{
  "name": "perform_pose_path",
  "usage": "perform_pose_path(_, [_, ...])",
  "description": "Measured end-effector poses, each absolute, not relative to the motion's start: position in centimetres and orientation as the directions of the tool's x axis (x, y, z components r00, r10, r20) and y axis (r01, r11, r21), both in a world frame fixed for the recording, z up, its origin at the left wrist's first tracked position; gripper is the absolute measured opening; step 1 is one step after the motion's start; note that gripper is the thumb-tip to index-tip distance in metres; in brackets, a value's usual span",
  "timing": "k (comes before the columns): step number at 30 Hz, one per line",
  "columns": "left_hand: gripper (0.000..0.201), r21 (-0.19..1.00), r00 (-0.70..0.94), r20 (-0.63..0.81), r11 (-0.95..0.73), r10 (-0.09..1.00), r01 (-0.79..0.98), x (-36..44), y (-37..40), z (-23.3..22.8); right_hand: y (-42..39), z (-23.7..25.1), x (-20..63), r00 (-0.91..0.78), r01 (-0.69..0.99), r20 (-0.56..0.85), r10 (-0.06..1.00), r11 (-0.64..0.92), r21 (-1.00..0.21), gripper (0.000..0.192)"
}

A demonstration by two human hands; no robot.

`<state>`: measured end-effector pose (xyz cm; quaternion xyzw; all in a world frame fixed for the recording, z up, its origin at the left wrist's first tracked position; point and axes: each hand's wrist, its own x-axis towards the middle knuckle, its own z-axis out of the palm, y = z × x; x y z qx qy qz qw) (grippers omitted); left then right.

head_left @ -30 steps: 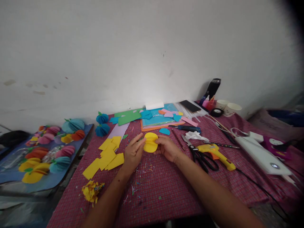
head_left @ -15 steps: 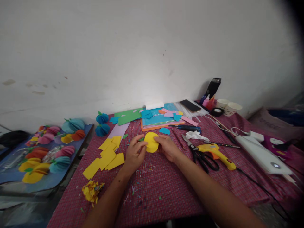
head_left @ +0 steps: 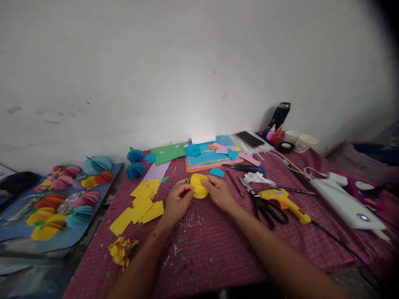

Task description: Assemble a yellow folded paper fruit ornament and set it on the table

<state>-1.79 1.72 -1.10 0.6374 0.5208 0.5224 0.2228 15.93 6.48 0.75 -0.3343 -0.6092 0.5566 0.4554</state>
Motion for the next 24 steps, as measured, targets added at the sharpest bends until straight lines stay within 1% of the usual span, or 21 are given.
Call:
perform_pose_path(3, [0.012,0.911,-0.139,0.335,-0.283,0.932,0.301,-1.5,1.9,-1.2,6.5,0.6,16.0,-0.332,-0.045,0.249,0.91,0.248,-0.968,0.029])
perform_pose_path(5, [0.013,0.949,-0.167,0.279,-0.244,0.946,0.202,-1.3,1.9,-1.1,6.5,0.7,16.0,-0.318,-0.03,0.277,0.907,0.282,-0.959,0.027])
perform_pose_path(7, [0.014,0.979,-0.181,0.204,-0.195,0.962,0.065,-1.2,1.7,-0.8,6.4,0.8,16.0,-0.308,-0.032,0.293,0.905,0.298,-0.954,0.023])
perform_pose_path(9, [0.017,0.983,-0.163,0.126,-0.145,0.979,-0.116,-1.1,1.6,-0.4,6.3,0.9,16.0,-0.298,-0.037,0.311,0.903,0.314,-0.949,0.02])
perform_pose_path(11, [0.022,0.952,-0.138,0.07,-0.108,0.988,-0.286,-1.1,1.4,0.0,6.3,0.8,16.0,-0.295,-0.023,0.333,0.896,0.341,-0.94,0.02])
perform_pose_path(13, [0.032,0.921,-0.13,0.021,-0.069,0.991,-0.383,-1.1,1.3,0.4,6.2,0.6,16.0,-0.307,0.011,0.353,0.884,0.374,-0.928,0.021])
perform_pose_path(16, [0.044,0.91,-0.11,-0.074,0.022,0.991,-0.413,-0.9,1.3,0.6,6.0,0.2,16.0,-0.351,0.062,0.374,0.858,0.42,-0.905,0.024])
perform_pose_path(18, [0.047,0.911,-0.081,-0.126,0.083,0.989,-0.405,-0.7,1.3,0.5,5.9,0.1,15.9,-0.393,0.081,0.394,0.831,0.458,-0.885,0.026])
perform_pose_path(21, [0.04,0.901,-0.056,-0.175,0.136,0.983,-0.411,-0.5,1.4,0.1,5.8,0.0,15.9,-0.444,0.113,0.411,0.796,0.505,-0.856,0.028])
perform_pose_path(24, [0.034,0.883,-0.056,-0.196,0.151,0.979,-0.444,-0.4,1.5,-0.2,5.8,0.1,15.9,-0.443,0.159,0.408,0.798,0.518,-0.84,0.029])
